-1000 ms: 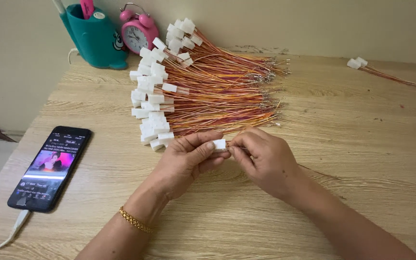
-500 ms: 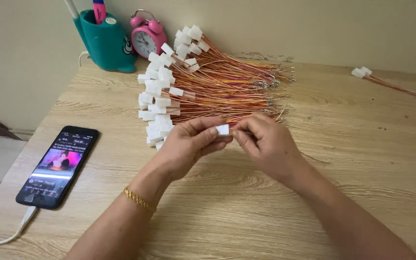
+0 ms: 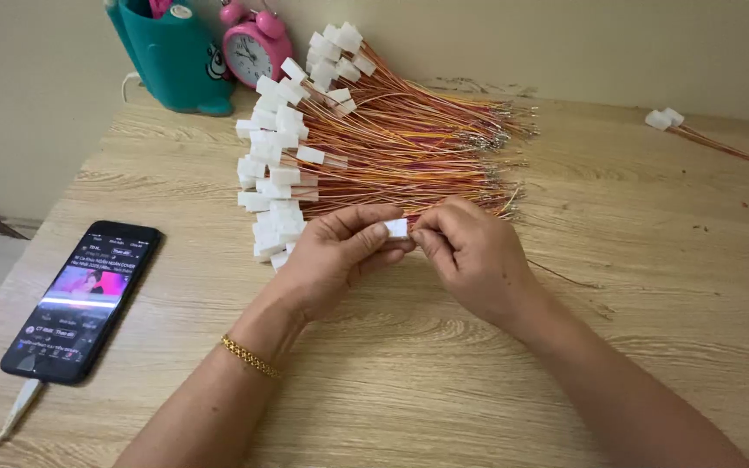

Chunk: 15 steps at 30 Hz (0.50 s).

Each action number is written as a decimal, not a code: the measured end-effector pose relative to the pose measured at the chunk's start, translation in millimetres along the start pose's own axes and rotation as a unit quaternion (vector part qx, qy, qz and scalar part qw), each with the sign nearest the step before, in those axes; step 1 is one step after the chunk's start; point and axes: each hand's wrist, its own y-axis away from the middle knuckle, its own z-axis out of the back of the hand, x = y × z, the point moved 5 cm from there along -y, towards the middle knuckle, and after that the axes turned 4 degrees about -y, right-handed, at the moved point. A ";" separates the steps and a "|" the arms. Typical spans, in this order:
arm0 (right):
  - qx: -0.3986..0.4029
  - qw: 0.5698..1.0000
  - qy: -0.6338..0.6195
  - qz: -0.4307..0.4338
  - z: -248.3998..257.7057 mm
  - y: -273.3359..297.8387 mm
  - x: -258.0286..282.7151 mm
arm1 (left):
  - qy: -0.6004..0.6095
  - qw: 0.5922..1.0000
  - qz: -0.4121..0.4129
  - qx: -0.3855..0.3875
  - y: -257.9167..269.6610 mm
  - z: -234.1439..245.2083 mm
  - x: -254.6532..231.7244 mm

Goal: Organizing and bundling wire harnesses with plastic connectors on a wooden surface.

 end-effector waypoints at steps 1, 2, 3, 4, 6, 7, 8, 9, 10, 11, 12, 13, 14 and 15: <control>0.000 1.000 0.000 0.000 0.4 0.0 1.4 | 0.000 1.000 0.000 0.000 -0.2 1.1 1.7; 0.003 1.000 0.000 0.006 0.6 0.3 3.5 | -0.001 1.000 -0.003 -0.001 -0.2 2.1 3.2; 0.006 1.000 0.000 0.014 1.0 0.7 5.6 | -0.001 1.000 -0.007 -0.002 -0.2 3.0 4.8; 0.006 1.000 0.000 0.014 0.3 1.7 4.6 | -0.001 1.000 -0.008 -0.001 1.1 1.6 3.9; -0.006 1.000 0.014 0.017 0.1 2.9 3.4 | -0.004 1.000 -0.004 0.003 3.3 -1.5 1.1; -0.007 1.000 0.015 0.018 1.3 4.1 4.4 | -0.004 1.000 -0.005 0.004 4.7 -2.7 -0.1; -0.010 1.000 -0.009 0.005 2.8 5.2 4.2 | -0.001 1.000 0.000 0.007 6.2 -4.0 -0.9; -0.014 0.999 -0.033 -0.007 4.4 5.6 4.2 | 0.002 1.000 0.005 0.009 7.1 -5.4 -2.5; -0.015 0.999 -0.032 -0.006 8.2 4.2 9.7 | 0.001 1.000 0.003 0.011 7.5 -6.8 -4.1; -0.014 0.998 -0.052 -0.014 11.7 2.1 14.1 | 0.006 1.000 0.004 0.017 7.6 -8.4 -6.1; -0.013 0.997 -0.071 -0.023 15.0 -0.1 18.6 | 0.012 1.000 0.005 0.022 7.6 -10.0 -8.1; -0.014 0.997 -0.070 -0.020 15.7 0.5 18.8 | 0.011 1.000 0.002 0.024 7.4 -9.2 -9.1; -0.008 0.997 -0.071 -0.029 15.4 1.1 17.8 | 0.016 1.000 0.003 0.024 7.1 -8.1 -9.6; -0.001 0.997 -0.072 -0.038 14.5 2.5 16.7 | 0.022 0.999 0.007 0.023 7.7 -6.5 -9.1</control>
